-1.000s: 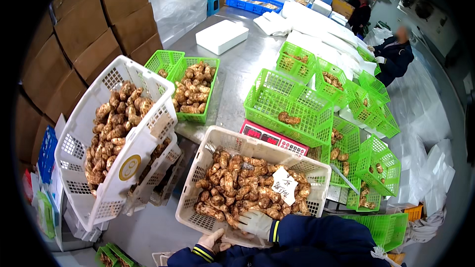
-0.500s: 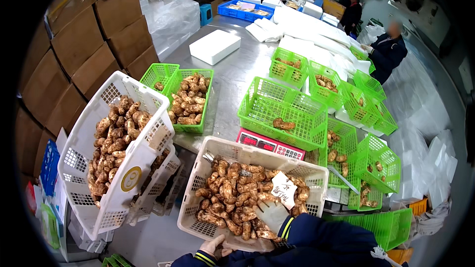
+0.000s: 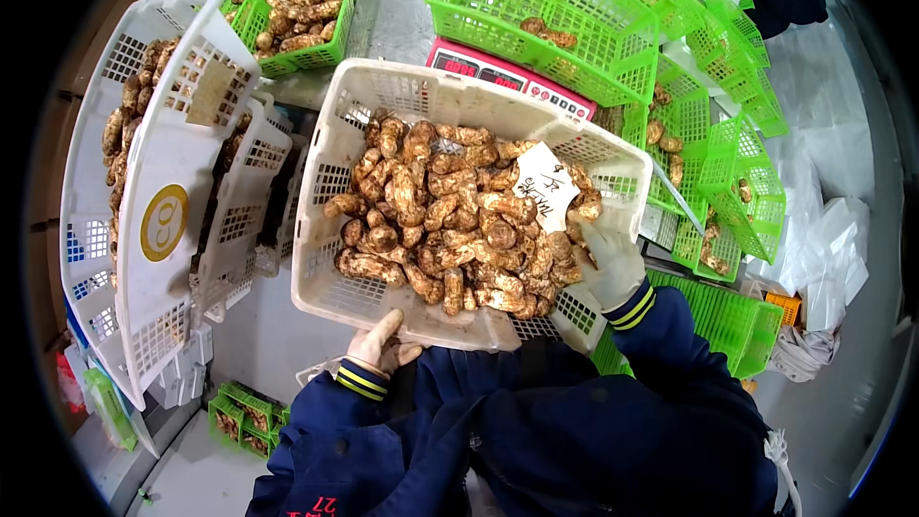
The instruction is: The person sorts and weighs roots in a warehouse by picking items from one basket, placing them onto a scale inside another basket, and adjusting the quantity until the desired weight is reached.
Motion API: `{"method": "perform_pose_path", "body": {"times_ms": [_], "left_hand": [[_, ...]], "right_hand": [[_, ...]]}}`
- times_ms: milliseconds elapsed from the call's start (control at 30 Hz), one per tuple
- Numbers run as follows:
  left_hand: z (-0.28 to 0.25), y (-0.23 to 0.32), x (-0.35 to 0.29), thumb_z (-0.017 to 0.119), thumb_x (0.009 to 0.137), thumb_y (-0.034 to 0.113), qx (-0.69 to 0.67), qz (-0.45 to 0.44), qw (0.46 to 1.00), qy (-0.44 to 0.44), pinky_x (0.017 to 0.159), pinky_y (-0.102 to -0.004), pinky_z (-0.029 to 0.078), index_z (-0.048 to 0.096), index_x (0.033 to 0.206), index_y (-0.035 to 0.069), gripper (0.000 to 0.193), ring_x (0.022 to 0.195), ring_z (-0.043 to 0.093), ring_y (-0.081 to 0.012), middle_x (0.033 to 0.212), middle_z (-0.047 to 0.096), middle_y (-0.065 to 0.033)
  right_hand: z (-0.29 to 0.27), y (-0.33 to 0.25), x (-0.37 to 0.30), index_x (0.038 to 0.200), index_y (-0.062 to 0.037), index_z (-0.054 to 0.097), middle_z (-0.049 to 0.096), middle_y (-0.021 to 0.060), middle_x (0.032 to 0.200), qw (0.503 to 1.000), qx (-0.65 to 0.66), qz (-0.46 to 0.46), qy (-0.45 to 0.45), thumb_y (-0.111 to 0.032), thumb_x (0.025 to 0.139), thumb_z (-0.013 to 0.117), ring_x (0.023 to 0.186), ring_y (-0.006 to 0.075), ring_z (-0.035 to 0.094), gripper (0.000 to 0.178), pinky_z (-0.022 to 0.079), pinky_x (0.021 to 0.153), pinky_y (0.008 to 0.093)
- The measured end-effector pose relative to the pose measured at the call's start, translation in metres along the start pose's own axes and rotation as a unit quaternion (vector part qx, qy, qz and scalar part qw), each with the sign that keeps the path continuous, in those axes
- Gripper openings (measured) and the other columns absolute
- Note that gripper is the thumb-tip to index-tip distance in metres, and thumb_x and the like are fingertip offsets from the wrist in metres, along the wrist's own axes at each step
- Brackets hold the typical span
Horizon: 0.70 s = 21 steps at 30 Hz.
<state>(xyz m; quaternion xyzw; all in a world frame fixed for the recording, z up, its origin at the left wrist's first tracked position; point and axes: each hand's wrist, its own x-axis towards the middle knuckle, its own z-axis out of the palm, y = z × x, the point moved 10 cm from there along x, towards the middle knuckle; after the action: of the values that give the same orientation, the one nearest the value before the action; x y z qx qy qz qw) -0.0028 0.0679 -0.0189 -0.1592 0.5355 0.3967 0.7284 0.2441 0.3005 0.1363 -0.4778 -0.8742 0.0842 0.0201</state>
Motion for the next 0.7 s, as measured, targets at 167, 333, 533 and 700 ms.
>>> {"method": "perform_pose_path", "body": {"times_ms": [167, 333, 533, 700], "left_hand": [[0.001, 0.000, 0.008, 0.063, 0.087, 0.022, -0.026, -0.011, 0.999, 0.015, 0.064, -0.0392, 0.055, 0.052, 0.109, -0.005, 0.036, 0.073, 0.065, -0.0302, 0.092, 0.062, -0.0197], [0.001, 0.001, 0.002, 0.062, 0.087, 0.023, -0.028, -0.009, 0.999, 0.023, 0.064, -0.0391, 0.055, 0.052, 0.106, -0.006, 0.036, 0.073, 0.064, -0.0303, 0.092, 0.063, -0.0205], [0.000, -0.002, 0.006, 0.063, 0.086, 0.023, -0.033, -0.009, 0.999, 0.030, 0.062, -0.0377, 0.054, 0.053, 0.106, -0.006, 0.036, 0.072, 0.064, -0.0295, 0.092, 0.063, -0.0198], [0.003, 0.001, 0.001, 0.064, 0.086, 0.023, -0.039, 0.002, 0.999, 0.015, 0.062, -0.0367, 0.055, 0.053, 0.107, -0.006, 0.037, 0.073, 0.065, -0.0294, 0.091, 0.063, -0.0190]], "right_hand": [[0.021, -0.007, -0.011, 0.128, -0.0105, 0.048, 0.061, 0.0074, 0.077, 0.998, 0.054, -0.009, 0.036, -0.018, 0.083, 0.059, 0.067, 0.0243, 0.059, 0.046, 0.048, 0.057, 0.0328], [0.036, -0.056, 0.007, 0.131, -0.0033, 0.042, 0.063, 0.0145, 0.095, 0.996, 0.079, -0.043, 0.009, -0.019, 0.081, 0.062, 0.076, 0.0245, 0.060, 0.056, 0.050, 0.064, 0.0344], [0.073, -0.092, 0.018, 0.136, -0.0012, 0.035, 0.050, 0.0206, 0.121, 0.996, 0.040, -0.046, -0.069, -0.018, 0.076, 0.062, 0.098, 0.0306, 0.054, 0.068, 0.046, 0.084, 0.0379], [0.074, -0.157, -0.006, 0.136, -0.0078, 0.038, 0.053, 0.0128, 0.123, 0.947, 0.165, -0.261, -0.094, -0.018, 0.078, 0.052, 0.100, 0.0247, 0.058, 0.061, 0.047, 0.086, 0.0346]]}}
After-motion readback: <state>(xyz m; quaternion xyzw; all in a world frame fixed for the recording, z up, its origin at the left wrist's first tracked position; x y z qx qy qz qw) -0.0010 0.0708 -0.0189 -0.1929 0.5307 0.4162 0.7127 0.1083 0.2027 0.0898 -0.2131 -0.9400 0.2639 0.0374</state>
